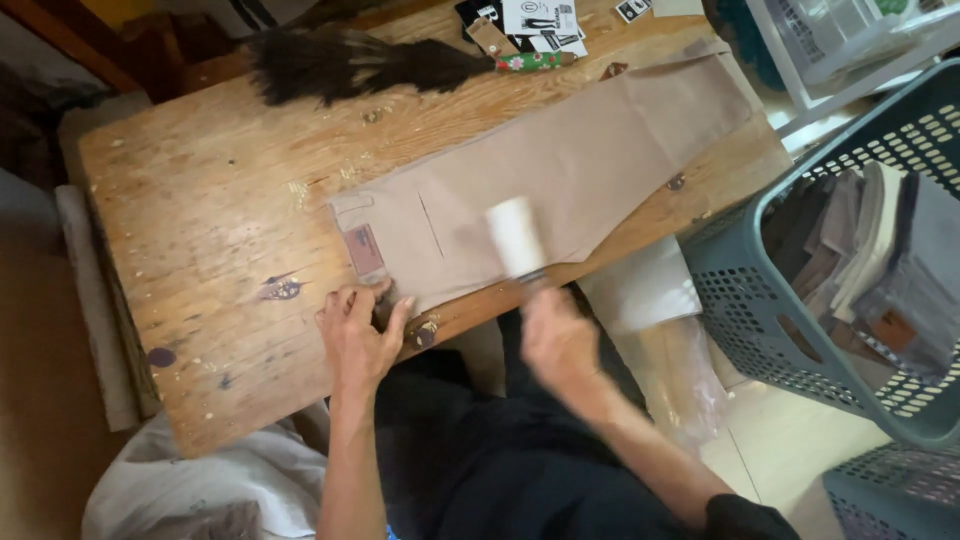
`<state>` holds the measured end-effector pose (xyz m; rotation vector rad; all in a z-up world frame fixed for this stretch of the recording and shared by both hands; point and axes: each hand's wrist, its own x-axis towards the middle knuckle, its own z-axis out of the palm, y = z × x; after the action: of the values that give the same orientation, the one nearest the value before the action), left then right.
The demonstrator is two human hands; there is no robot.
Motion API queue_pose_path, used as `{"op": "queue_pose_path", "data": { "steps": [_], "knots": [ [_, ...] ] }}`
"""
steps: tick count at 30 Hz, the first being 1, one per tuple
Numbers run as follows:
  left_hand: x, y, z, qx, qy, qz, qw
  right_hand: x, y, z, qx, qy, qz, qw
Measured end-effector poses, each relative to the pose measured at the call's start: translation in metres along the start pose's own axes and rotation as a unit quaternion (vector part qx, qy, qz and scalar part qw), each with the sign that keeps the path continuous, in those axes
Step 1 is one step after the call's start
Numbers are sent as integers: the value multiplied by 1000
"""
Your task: Using a lint roller on a pair of pants, folding them, and placing them into a plastic bag for packaging.
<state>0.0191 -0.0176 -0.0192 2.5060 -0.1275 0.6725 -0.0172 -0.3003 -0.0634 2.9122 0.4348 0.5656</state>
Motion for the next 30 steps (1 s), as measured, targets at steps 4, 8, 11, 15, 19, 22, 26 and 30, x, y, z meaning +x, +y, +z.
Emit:
{"op": "queue_pose_path", "data": {
  "steps": [4, 8, 11, 15, 19, 22, 26, 30],
  "knots": [
    [0, -3, 1, 1, 0, 15, 1000, -1, -34, -34, 171, 38, -17, 984],
    [3, 4, -6, -22, -9, 7, 1000, -14, 31, -9, 123, 40, 66, 989],
    [5, 6, -6, -24, -6, 11, 1000, -16, 80, -4, 148, 59, 169, 973],
    [4, 5, -8, -18, -9, 14, 1000, -12, 61, -10, 109, 101, 149, 978],
    [5, 5, -13, -40, 5, 27, 999, 30, 5, -69, 182, 81, -67, 978],
    [2, 5, -12, -28, 1, 16, 999, 44, 5, -51, 200, 77, -96, 972],
    [2, 6, -12, -43, 1, 4, 999, 65, 12, -28, 76, 92, -7, 993],
    [1, 3, -9, -44, -8, 6, 999, 76, -15, -45, 174, 105, -149, 968]
  ]
}}
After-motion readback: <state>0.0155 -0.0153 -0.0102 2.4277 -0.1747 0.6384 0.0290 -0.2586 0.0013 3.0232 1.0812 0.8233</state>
